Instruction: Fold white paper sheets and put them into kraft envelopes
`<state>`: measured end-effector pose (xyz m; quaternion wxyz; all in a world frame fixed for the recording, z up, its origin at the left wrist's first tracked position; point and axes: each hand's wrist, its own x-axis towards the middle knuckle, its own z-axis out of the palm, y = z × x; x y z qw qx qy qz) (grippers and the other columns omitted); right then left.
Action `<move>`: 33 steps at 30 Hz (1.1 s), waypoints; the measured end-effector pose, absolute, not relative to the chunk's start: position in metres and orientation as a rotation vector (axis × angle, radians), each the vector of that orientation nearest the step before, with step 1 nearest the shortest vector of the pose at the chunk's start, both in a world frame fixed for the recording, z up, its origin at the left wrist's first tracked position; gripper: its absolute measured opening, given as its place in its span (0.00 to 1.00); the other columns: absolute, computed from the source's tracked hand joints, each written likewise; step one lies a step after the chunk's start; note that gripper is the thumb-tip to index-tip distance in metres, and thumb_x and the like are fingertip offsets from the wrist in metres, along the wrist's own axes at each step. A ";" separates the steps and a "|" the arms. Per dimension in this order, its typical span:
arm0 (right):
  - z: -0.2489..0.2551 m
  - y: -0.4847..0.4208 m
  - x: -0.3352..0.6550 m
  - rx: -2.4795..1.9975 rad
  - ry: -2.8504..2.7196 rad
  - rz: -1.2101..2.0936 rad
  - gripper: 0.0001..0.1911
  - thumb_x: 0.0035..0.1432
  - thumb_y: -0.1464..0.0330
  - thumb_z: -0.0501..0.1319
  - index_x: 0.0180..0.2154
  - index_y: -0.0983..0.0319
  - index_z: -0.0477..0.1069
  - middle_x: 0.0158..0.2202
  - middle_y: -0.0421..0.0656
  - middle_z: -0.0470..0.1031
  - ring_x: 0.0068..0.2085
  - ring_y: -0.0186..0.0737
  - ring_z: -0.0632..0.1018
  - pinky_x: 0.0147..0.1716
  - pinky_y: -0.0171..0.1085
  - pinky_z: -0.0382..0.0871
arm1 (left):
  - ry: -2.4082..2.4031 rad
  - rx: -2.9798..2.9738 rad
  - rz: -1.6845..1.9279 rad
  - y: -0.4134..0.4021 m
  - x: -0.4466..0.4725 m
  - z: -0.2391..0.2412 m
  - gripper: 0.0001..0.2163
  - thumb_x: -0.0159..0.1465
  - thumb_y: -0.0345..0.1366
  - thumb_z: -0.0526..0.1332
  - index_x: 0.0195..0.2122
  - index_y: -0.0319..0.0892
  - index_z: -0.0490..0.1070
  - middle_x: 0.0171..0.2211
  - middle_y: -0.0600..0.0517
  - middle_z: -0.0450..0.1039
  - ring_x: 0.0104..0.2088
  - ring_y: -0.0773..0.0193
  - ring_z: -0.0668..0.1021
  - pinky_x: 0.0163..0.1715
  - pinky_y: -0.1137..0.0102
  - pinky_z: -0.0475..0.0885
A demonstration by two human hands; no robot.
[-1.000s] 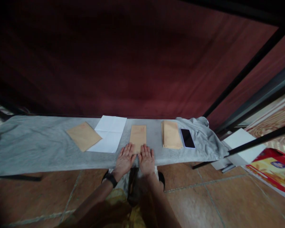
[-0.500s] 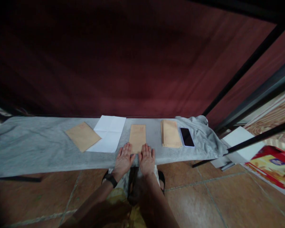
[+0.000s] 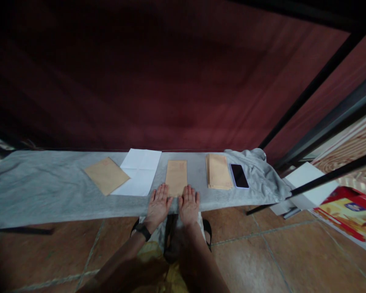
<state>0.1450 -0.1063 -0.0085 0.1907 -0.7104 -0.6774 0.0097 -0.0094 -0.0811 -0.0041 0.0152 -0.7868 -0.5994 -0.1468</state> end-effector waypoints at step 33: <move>0.002 -0.092 0.152 -1.940 -1.918 0.008 0.26 0.71 0.68 0.43 0.66 0.65 0.59 0.67 0.51 0.62 0.68 0.45 0.61 0.66 0.50 0.49 | -1.640 -2.750 -0.441 -0.057 0.022 0.006 0.25 0.73 0.41 0.41 0.69 0.40 0.57 0.69 0.47 0.57 0.70 0.60 0.57 0.69 0.58 0.51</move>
